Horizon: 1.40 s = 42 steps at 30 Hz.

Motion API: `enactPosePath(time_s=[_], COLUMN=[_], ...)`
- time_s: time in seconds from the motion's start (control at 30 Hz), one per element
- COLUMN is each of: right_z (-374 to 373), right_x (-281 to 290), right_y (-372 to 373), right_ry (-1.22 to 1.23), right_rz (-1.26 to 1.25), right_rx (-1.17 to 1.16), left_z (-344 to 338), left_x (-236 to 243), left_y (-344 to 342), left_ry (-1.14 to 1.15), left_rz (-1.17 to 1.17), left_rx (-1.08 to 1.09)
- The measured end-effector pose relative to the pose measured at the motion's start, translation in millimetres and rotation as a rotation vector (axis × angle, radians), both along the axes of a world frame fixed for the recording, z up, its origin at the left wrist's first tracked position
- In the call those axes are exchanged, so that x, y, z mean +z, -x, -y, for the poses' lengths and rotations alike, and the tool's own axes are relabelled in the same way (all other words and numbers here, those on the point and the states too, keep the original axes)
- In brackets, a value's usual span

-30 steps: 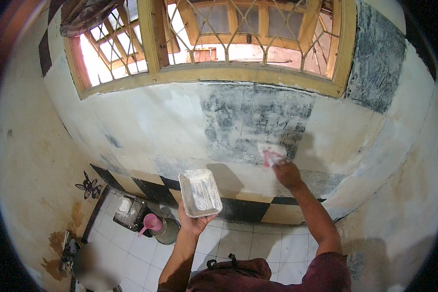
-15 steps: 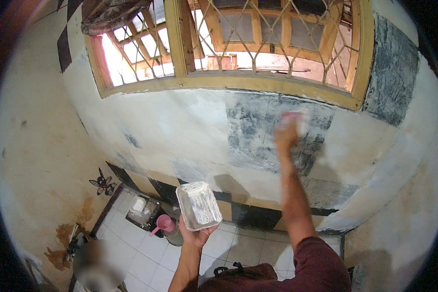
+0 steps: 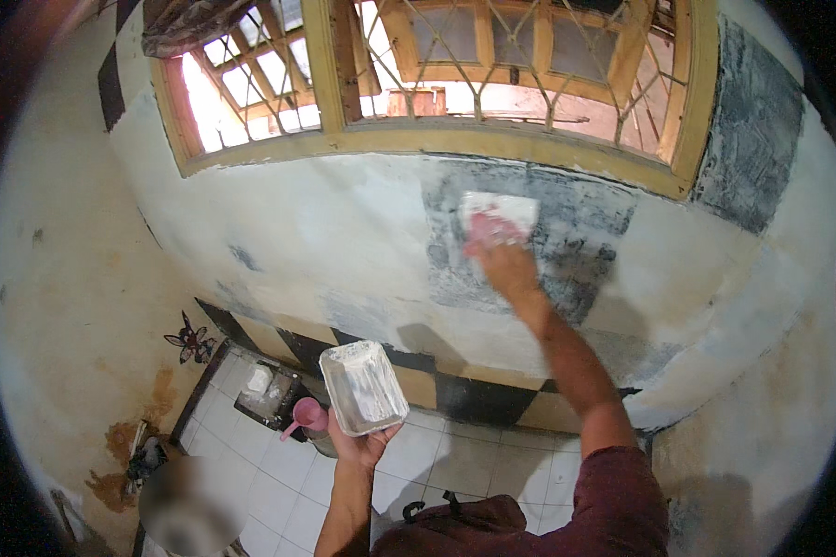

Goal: The person applies wall putty to a wall section using a scraper and then mixes more putty in a plastic container.

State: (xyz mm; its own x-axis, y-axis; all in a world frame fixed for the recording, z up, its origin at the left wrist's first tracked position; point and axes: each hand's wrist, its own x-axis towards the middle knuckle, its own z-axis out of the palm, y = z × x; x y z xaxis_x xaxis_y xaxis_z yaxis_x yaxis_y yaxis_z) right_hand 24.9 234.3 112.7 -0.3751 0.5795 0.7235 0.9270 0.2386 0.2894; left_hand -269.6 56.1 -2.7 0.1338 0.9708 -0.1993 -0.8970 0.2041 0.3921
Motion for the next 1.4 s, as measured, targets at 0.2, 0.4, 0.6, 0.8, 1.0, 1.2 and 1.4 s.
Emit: enactPosePath(time_s=[0.2,0.4,0.6,0.8,1.0,1.2,1.4], right_z=[35.4,39.6,53.2,55.2,56.3,127.1,66.4], right_x=[-99.8,27.4,-71.9,38.0,-138.0,-33.6,-9.6], right_y=[-88.6,-113.0,-123.7,-135.8,-171.1,-154.6,-214.8], right_ry=[0.185,0.301,-0.205,0.034,0.159,-0.022,-0.735], right_rz=[0.206,-0.216,0.062,-0.103,0.08,-0.82,-1.108], right_rx=[0.127,-0.141,0.024,-0.283,-0.159,-0.084,-0.311], left_z=[-14.8,-23.6,-24.5,-26.7,-32.5,-34.1,-25.1], left_x=[-1.0,8.8,10.4,18.6,21.3,9.1,10.7], left_y=[-23.4,-37.8,-40.3,-44.6,-64.4,-50.5,-39.8], left_ry=[-0.044,-0.066,-0.046,-0.068,-0.046,-0.019,-0.076], left_rz=[-0.02,-0.037,-0.046,-0.055,-0.006,-0.042,-0.037], left_rx=[-0.143,-0.223,-0.209,-0.219,-0.256,-0.255,-0.241])
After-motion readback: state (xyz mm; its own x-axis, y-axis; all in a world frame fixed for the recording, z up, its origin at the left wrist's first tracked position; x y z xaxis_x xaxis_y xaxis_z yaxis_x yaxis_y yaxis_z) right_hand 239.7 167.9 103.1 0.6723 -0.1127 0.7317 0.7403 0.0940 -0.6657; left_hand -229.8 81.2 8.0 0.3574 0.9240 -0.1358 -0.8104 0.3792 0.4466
